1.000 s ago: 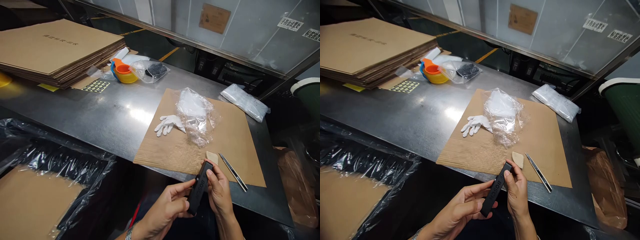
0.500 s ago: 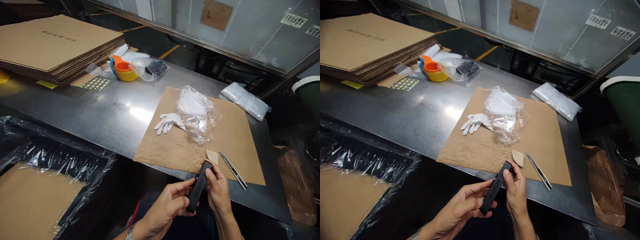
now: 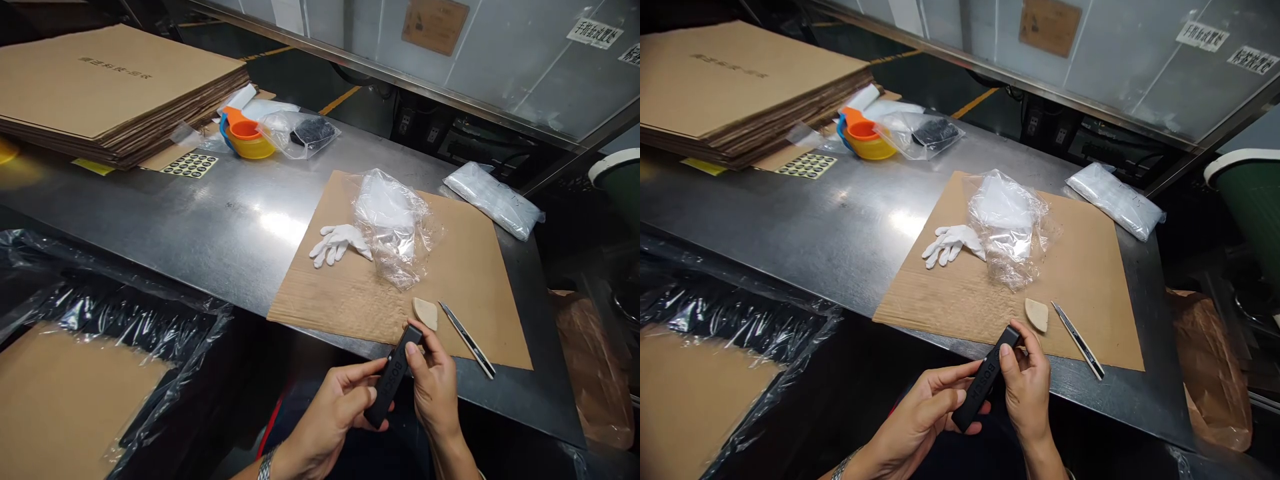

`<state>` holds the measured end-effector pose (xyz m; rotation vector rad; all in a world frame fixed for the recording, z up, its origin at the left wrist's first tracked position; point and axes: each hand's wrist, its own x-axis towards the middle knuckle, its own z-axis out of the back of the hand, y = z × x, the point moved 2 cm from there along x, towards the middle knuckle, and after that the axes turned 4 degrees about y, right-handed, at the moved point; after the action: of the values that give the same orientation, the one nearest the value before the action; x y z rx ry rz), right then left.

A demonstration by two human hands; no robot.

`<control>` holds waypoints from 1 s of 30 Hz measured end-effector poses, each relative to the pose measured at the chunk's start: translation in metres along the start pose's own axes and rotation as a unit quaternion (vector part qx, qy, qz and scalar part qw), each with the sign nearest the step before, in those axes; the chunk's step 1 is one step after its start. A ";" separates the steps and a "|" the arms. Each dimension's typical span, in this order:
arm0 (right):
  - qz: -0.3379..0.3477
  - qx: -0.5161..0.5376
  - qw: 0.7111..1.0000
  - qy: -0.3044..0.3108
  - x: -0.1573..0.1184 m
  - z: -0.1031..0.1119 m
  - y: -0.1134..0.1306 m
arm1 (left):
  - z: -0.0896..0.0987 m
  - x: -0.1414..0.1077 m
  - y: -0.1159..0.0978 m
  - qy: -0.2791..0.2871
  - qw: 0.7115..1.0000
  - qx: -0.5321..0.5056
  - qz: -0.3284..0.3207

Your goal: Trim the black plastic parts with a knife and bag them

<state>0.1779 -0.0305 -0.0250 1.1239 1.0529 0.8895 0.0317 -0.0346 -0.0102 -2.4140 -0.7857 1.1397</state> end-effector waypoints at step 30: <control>0.168 -0.584 0.777 -0.163 0.041 0.104 -0.032 | -0.008 0.015 -0.009 -0.030 0.981 -0.080 -0.177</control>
<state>0.2899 -0.0262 -0.0546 0.3313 -0.1184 1.2854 0.0429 -0.0184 -0.0095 -2.2452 -1.3092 1.0426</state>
